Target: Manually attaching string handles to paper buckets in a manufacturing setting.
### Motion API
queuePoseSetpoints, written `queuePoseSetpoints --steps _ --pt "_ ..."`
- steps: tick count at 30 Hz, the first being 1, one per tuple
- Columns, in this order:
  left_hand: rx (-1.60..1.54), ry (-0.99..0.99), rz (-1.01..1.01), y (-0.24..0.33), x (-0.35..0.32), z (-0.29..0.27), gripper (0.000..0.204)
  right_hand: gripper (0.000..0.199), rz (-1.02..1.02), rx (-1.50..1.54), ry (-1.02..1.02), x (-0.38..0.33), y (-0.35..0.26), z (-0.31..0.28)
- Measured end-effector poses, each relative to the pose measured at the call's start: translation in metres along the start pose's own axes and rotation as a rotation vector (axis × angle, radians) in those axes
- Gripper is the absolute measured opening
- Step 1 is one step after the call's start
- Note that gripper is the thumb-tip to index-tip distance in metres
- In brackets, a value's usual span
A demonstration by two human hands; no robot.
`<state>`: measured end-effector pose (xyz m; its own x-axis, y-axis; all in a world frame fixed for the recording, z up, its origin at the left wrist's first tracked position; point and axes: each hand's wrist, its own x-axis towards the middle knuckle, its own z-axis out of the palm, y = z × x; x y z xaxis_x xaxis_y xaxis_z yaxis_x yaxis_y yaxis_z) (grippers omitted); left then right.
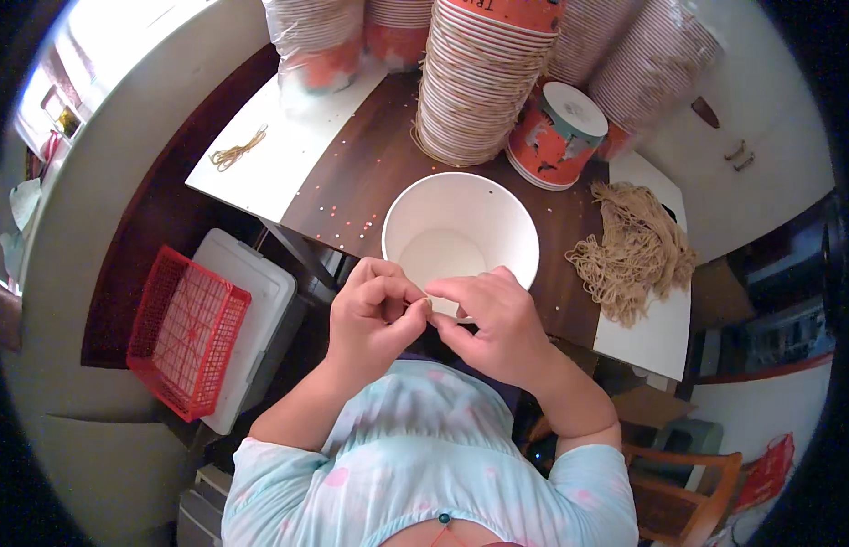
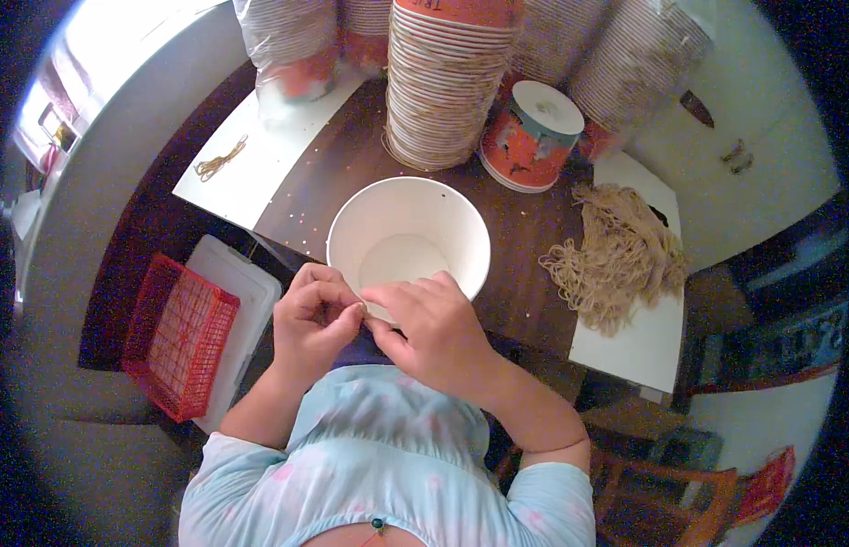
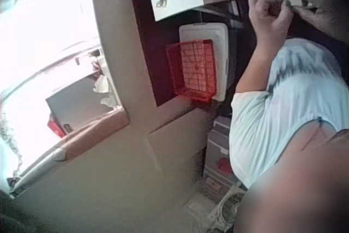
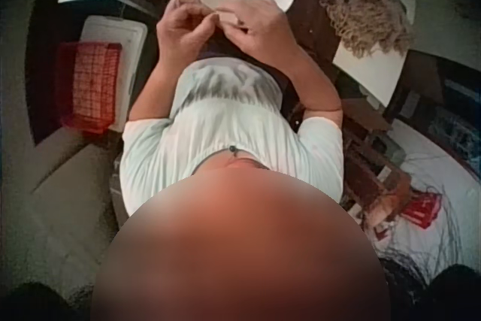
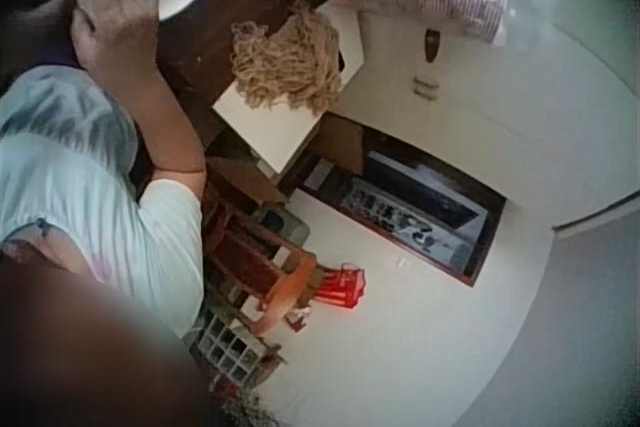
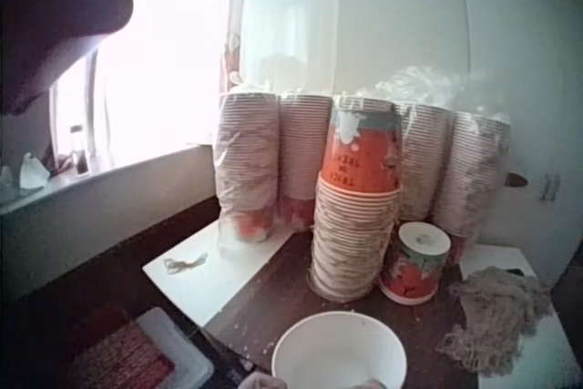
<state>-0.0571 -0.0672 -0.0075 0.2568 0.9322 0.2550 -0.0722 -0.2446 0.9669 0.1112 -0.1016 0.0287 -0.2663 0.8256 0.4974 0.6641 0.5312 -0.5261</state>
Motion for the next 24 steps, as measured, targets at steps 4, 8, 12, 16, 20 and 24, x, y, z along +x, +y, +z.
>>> queuePoseSetpoints --steps 4,8,12,16,20,24 --pt "-0.148 -0.099 -0.1 0.005 0.005 -0.002 0.007 0.022 -0.09 -0.223 0.037 -0.001 0.007 -0.002" --pt "-0.027 -0.05 0.004 0.005 0.007 0.009 0.005 0.017 -0.093 -0.326 0.115 -0.003 0.012 -0.009" --pt "0.021 -0.044 0.037 -0.006 0.005 0.017 0.007 0.017 -0.017 -0.418 0.115 -0.009 0.012 -0.01" --pt "-0.126 -0.206 -0.164 -0.006 0.016 0.017 0.009 0.019 0.047 -0.477 0.09 -0.011 0.013 -0.015" --pt "-0.423 -0.272 -0.304 -0.02 0.017 0.02 0.014 0.02 0.051 -0.31 0.137 -0.01 0.023 -0.015" --pt "-0.527 -0.295 -0.408 -0.023 0.017 0.017 0.013 0.02 0.008 -0.068 0.103 -0.008 0.028 -0.019"
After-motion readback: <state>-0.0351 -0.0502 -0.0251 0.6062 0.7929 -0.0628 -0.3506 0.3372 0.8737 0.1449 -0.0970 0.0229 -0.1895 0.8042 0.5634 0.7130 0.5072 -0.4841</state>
